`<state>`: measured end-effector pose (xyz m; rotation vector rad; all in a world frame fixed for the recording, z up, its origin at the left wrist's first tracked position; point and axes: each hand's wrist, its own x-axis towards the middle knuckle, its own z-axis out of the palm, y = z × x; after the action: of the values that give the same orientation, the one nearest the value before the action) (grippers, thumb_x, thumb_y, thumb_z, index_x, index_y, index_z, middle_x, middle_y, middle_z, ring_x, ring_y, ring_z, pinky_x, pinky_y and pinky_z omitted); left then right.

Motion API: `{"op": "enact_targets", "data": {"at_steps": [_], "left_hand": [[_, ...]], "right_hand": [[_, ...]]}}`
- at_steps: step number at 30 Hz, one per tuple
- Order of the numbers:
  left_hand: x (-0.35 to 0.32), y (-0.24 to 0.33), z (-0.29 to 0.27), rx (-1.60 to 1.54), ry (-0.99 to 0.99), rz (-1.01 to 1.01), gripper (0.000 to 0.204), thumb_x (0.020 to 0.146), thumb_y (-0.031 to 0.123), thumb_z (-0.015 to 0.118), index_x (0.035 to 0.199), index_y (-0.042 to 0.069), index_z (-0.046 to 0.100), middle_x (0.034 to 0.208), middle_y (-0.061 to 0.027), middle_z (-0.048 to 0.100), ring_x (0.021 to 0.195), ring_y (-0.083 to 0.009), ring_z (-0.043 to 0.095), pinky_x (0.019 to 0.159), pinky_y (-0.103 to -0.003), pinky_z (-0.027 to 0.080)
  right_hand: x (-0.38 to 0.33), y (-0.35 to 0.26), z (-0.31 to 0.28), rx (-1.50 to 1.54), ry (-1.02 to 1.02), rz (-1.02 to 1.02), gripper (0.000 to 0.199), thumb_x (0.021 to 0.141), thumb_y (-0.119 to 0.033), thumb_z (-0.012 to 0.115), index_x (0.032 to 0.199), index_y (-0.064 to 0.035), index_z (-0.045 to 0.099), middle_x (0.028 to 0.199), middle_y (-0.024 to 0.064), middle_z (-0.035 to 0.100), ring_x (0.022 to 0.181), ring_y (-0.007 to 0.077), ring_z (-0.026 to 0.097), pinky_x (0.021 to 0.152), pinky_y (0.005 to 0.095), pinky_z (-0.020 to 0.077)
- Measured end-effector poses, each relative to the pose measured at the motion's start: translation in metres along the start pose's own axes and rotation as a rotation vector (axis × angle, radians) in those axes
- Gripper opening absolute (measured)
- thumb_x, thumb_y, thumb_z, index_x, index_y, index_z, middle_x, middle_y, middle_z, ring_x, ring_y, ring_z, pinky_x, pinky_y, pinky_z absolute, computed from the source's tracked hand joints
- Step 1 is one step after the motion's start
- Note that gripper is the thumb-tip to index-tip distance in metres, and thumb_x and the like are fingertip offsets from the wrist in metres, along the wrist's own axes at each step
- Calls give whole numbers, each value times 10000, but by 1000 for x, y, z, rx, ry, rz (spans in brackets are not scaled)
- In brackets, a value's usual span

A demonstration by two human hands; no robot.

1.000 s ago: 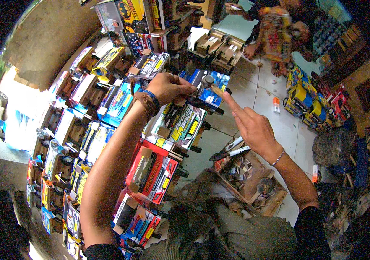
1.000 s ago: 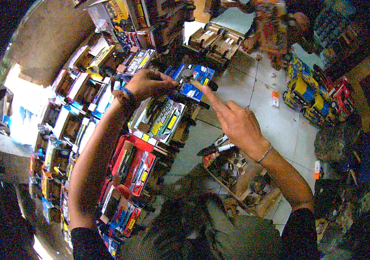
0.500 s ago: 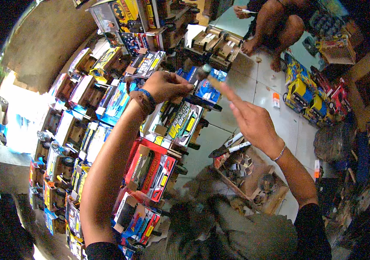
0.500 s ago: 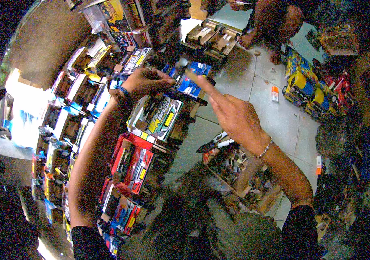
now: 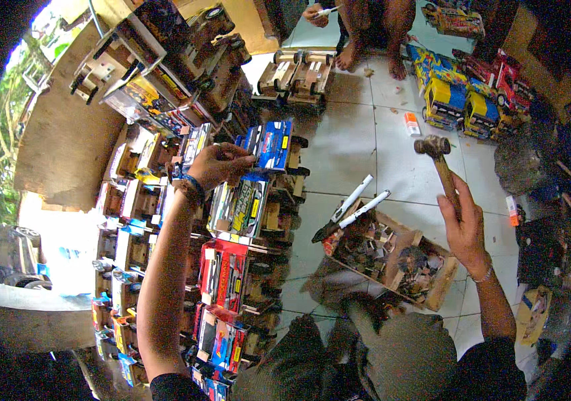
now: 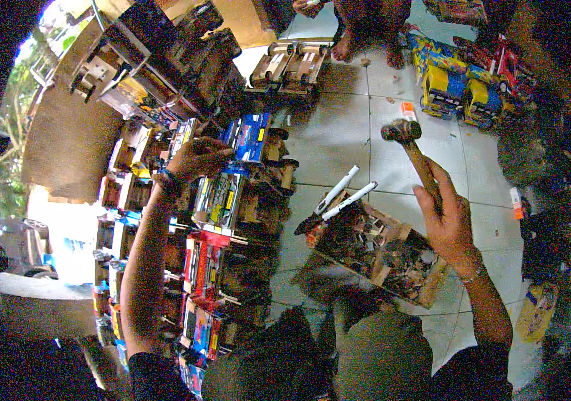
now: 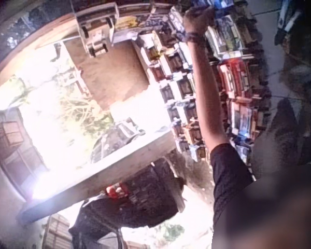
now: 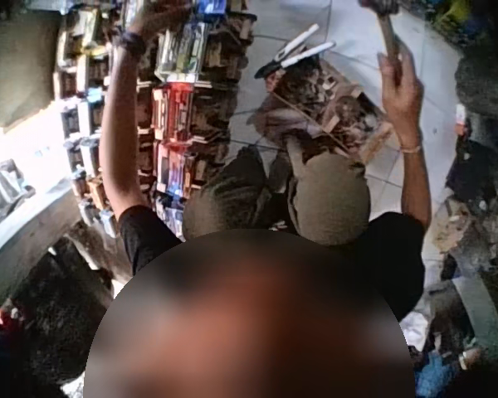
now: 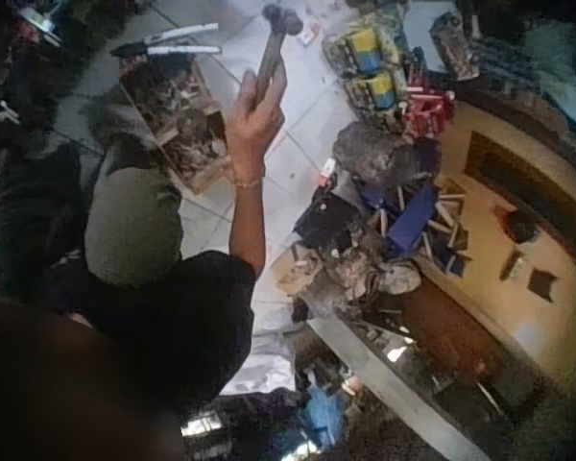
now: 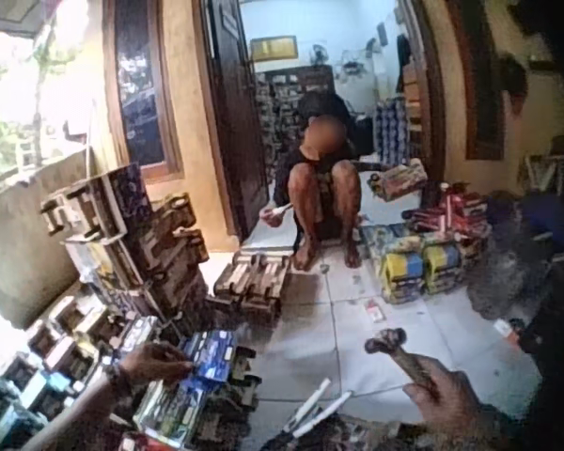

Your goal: The person sits on the floor and assembles small wooden toy trucks. They use a hammer to drive nails into the wooden bodies and attach wheels. The person repeatedly picks up nails, positions them on the toy, and hammers them in place.

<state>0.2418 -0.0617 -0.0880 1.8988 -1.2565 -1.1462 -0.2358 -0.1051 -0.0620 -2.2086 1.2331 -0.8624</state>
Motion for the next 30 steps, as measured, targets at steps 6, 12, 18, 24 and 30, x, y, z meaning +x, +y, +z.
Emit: {"op": "enact_targets", "data": {"at_steps": [6,12,18,24,30], "left_hand": [[-8,9,3,-89,31,-34,321,842,298,802,954,12,709,795,-33,690,669,-98,632,587,-254,512],[-11,13,4,-219,-1,-35,242,885,246,756,954,18,715,874,-42,709,759,-107,652,670,-246,532],[-5,9,4,-239,-18,-63,318,905,289,729,1052,11,685,941,-50,708,799,-113,666,703,-261,551],[-1,5,-15,-97,10,-144,441,905,399,713,1106,10,664,926,-46,698,763,-109,657,682,-279,576],[-3,49,7,150,185,196,388,916,379,698,1138,62,666,978,-26,683,840,-96,609,682,-266,494]], "right_hand": [[-14,25,2,57,-122,100,460,986,-243,580,1411,-118,459,673,115,569,558,183,532,553,350,426],[-13,24,17,115,-261,92,495,965,-213,588,1431,-113,452,717,144,615,542,234,549,560,365,441],[-32,36,11,193,-256,142,485,970,-199,587,1425,-100,455,780,158,643,583,217,582,584,366,459],[-57,61,-8,115,-165,370,448,992,-179,549,1417,-72,454,937,146,685,737,164,617,671,342,475],[-99,109,-6,60,67,390,452,984,-222,583,1389,-58,465,972,162,693,828,232,674,752,356,520]]}}
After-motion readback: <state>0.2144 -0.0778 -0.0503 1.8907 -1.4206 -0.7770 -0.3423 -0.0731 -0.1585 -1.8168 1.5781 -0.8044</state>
